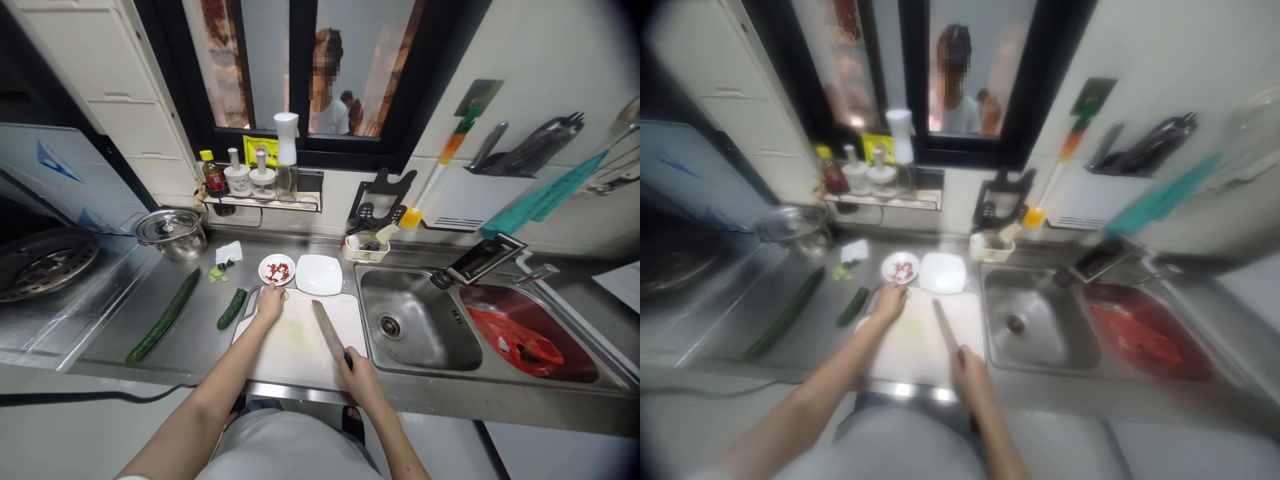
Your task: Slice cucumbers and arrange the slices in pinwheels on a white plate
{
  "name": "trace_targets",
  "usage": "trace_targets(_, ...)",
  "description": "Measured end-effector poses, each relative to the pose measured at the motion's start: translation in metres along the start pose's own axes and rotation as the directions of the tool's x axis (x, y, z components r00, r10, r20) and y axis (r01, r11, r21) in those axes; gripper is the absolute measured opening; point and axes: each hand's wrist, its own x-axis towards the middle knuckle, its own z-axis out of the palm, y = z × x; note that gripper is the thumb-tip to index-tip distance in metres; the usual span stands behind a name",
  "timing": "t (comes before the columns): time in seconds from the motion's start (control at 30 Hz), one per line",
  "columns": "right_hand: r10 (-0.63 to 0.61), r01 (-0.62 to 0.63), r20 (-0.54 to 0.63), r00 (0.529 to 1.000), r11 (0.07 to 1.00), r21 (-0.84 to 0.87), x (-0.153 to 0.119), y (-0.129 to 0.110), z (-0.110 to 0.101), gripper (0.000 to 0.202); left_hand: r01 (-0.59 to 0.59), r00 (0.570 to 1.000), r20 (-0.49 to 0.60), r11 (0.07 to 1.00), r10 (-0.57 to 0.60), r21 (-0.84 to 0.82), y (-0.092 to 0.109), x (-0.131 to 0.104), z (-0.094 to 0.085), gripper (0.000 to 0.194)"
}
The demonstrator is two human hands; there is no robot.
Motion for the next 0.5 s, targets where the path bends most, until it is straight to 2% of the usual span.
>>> trace_targets(0.17,0.004,-0.003,-0.014,1.0,1.0,0.007,-0.004,0.002,-0.002,0.023,0.005,1.0,-0.024,0.999,-0.007,-0.054,-0.001,0.004,-0.001,0.019)
trace_targets(0.27,-0.001,0.001,-0.014,1.0,1.0,0.002,-0.005,0.001,-0.002,0.023,0.048,0.998,-0.037,0.987,-0.054,-0.151,-0.001,0.002,-0.002,0.014)
trace_targets(0.4,0.0,0.0,-0.005,1.0,1.0,-0.002,-0.005,-0.002,-0.003,0.023,0.139,0.99,0.032,0.918,-0.137,-0.372,-0.002,-0.007,0.001,0.01)
trace_targets(0.5,-0.007,0.007,0.006,1.0,1.0,0.0,-0.007,-0.006,-0.004,0.024,0.164,0.986,0.076,0.892,-0.146,-0.42,-0.003,-0.017,0.006,0.009)
